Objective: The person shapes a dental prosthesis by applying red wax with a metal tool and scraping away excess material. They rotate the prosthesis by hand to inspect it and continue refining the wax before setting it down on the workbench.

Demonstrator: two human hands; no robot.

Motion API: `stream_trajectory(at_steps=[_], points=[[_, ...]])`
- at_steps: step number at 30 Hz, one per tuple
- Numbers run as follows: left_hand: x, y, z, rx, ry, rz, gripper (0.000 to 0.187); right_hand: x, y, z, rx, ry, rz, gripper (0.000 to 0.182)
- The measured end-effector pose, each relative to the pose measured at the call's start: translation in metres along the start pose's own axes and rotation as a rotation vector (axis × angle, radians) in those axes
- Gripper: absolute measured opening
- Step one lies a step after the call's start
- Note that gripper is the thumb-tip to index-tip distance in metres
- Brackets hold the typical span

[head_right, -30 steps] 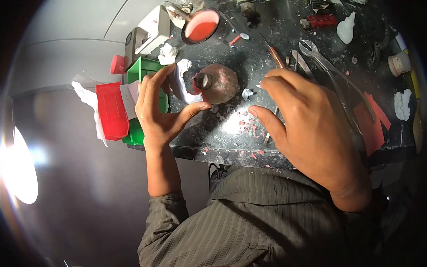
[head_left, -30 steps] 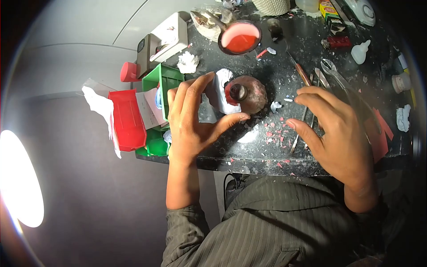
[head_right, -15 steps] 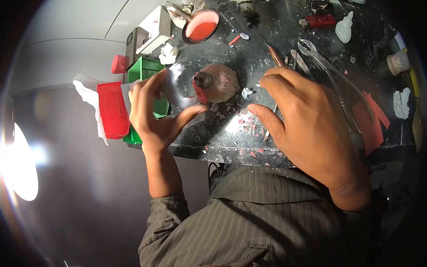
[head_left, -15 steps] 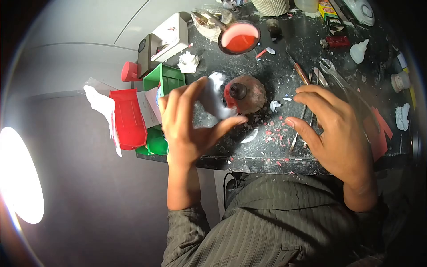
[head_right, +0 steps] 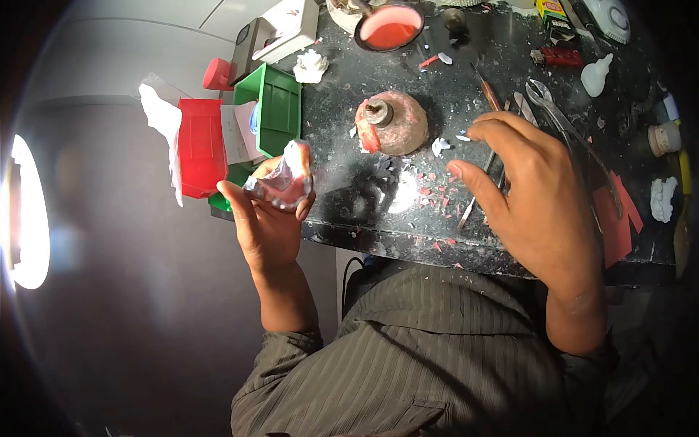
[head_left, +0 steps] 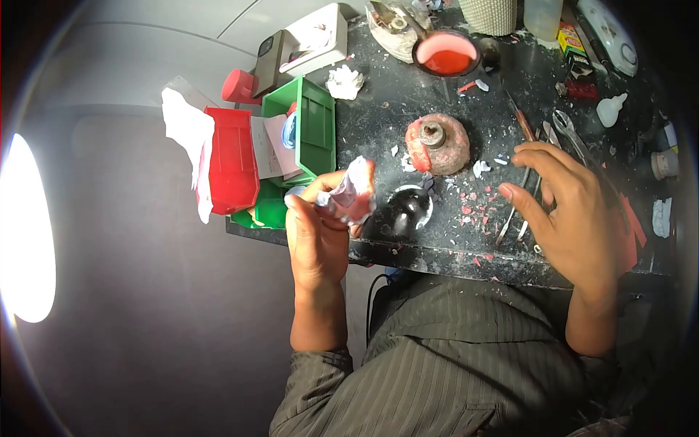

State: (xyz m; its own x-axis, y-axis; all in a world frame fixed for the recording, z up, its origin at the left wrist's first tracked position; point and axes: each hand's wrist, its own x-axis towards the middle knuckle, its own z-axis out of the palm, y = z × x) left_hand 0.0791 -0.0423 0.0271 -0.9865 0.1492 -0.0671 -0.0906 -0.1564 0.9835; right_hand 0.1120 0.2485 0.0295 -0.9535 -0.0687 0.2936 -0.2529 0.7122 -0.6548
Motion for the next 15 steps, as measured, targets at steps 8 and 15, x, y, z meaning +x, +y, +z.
stream_trajectory(at_steps=[8, 15], points=[[0.012, -0.014, 0.008, -0.024, -0.151, 0.324, 0.074, 0.001, 0.0, 0.003, 0.106, -0.028, 0.08, 0.032], [0.021, -0.024, 0.003, -0.038, -0.182, 0.255, 0.069, 0.001, 0.0, 0.001, 0.109, -0.03, 0.082, 0.032]])
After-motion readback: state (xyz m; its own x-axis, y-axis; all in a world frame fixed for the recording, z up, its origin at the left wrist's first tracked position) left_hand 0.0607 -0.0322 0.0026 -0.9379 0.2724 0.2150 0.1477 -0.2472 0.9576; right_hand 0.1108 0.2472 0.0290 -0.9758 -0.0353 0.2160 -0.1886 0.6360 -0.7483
